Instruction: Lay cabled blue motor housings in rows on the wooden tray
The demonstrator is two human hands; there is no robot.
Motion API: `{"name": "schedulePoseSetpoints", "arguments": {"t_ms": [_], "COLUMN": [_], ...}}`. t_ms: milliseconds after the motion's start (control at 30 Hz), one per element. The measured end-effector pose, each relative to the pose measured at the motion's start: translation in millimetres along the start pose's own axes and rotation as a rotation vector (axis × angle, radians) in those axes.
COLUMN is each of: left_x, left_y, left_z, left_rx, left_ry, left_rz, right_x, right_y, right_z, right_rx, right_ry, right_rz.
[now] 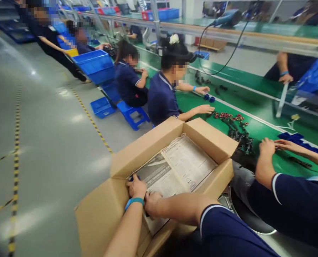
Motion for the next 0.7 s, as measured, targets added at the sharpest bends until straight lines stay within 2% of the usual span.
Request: {"name": "schedulePoseSetpoints", "arguments": {"t_ms": [100,233,333,433,567,700], "left_x": [-3,2,15,31,48,38], "left_y": [9,23,18,7,-3,-15], "left_z": [1,-3,-3,-2,-6,-2], "left_rx": [0.016,0.019,-0.003,-0.037,-0.074,-0.189], "left_ry": [-0.030,-0.116,-0.138,-0.125,-0.168,-0.219], "left_rz": [-0.026,-0.048,-0.022,0.014,0.039,0.090], "right_x": [32,76,111,158,239,314], "right_y": [17,42,57,65,57,22], "right_z": [-23,-78,-113,-135,-143,-135], "right_rx": [0.001,-0.218,-0.478,-0.920,-1.664,-2.028], "right_ry": [0.043,-0.130,-0.239,-0.248,-0.116,-0.019], "right_rz": [-0.063,-0.151,-0.296,-0.470,-0.661,-0.791]}}
Point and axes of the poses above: each hand's wrist, its own x-axis away from the middle knuckle, its own y-axis out of the back of the hand, z = x × y, the point moved 10 cm from there along -x, towards the middle knuckle, and after that the axes turned 1 degree about -x, right-handed, at the moved point
